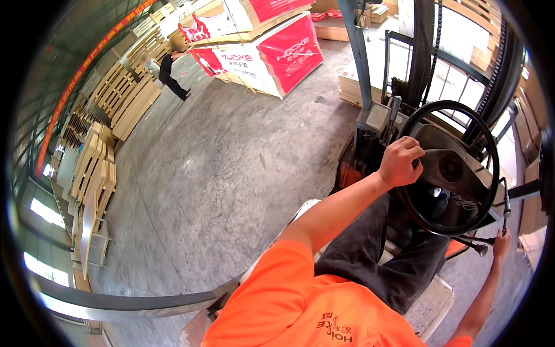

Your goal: The person operates a forklift by turning the steering wheel and adjusting the hydraulic and directional control levers while driving through a factory floor surrounded by wood panel stacks.

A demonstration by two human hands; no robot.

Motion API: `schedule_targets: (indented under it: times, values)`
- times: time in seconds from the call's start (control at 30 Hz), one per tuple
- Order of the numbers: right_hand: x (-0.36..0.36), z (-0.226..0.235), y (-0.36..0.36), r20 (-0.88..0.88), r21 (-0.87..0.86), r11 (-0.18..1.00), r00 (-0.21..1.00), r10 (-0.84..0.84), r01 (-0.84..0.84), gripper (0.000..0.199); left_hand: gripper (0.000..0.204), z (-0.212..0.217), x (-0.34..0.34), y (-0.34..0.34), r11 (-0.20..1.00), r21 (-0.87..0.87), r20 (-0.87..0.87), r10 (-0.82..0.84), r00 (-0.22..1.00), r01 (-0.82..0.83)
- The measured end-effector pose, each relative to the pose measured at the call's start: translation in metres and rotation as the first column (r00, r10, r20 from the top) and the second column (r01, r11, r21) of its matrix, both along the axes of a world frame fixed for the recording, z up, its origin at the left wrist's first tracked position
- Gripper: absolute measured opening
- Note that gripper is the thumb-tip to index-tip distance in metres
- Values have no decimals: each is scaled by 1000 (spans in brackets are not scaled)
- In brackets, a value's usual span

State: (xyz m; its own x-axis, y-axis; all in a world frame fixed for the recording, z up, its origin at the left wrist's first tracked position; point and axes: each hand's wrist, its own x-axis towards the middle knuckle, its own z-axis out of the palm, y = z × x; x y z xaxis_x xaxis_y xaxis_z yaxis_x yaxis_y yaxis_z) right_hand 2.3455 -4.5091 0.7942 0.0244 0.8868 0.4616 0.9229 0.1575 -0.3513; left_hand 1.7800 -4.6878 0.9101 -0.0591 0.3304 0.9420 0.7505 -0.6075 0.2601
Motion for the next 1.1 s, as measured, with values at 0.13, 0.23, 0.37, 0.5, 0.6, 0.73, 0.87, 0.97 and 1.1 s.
schedule_targets:
  times: [0.13, 0.23, 0.37, 0.5, 0.6, 0.73, 0.87, 0.97, 1.1]
  values:
    - [-3, 4, -2, -34, -6, 1000, 999, -4, 3, 33, 18, 0, 0, 1, 1000, -3, 11, 12, 1000, -11]
    - [-3, 2, -3, -25, 16, 1000, 1000, -11, 11, 32, 18, 4, -1, 3, 1000, -11, 2, 13, 1000, -13]
    - [-13, 10, -11, 16, 40, 999, 1000, -24, 23, 31, 17, 7, -4, 3, 1000, -3, 0, 19, 1000, -19]
    - [-14, 9, -10, -47, -22, 1000, 999, -18, 17, 30, 17, 11, -8, 4, 1000, -18, 6, 18, 1000, -18]
    - [-19, 11, -12, -25, -7, 1000, 999, -28, 28, 30, 17, 10, -10, 4, 1000, -21, 7, 23, 1000, -23]
    - [-22, 22, -19, -31, -40, 997, 997, -71, 69, 32, 16, 16, -6, 9, 1000, -22, 4, 14, 1000, -14]
    - [-32, 11, -20, 93, 65, 988, 985, -146, 140, 37, 16, 9, -9, 11, 998, -43, 9, 46, 999, -46]
    - [-65, 42, -34, -56, -83, 985, 986, -158, 153, 34, 15, 12, -14, 10, 998, -57, -13, 27, 1000, -28]
    - [-74, 53, -47, -73, -78, 981, 981, -181, 176, 32, 15, 15, -10, 16, 996, -84, -33, 17, 999, -20]
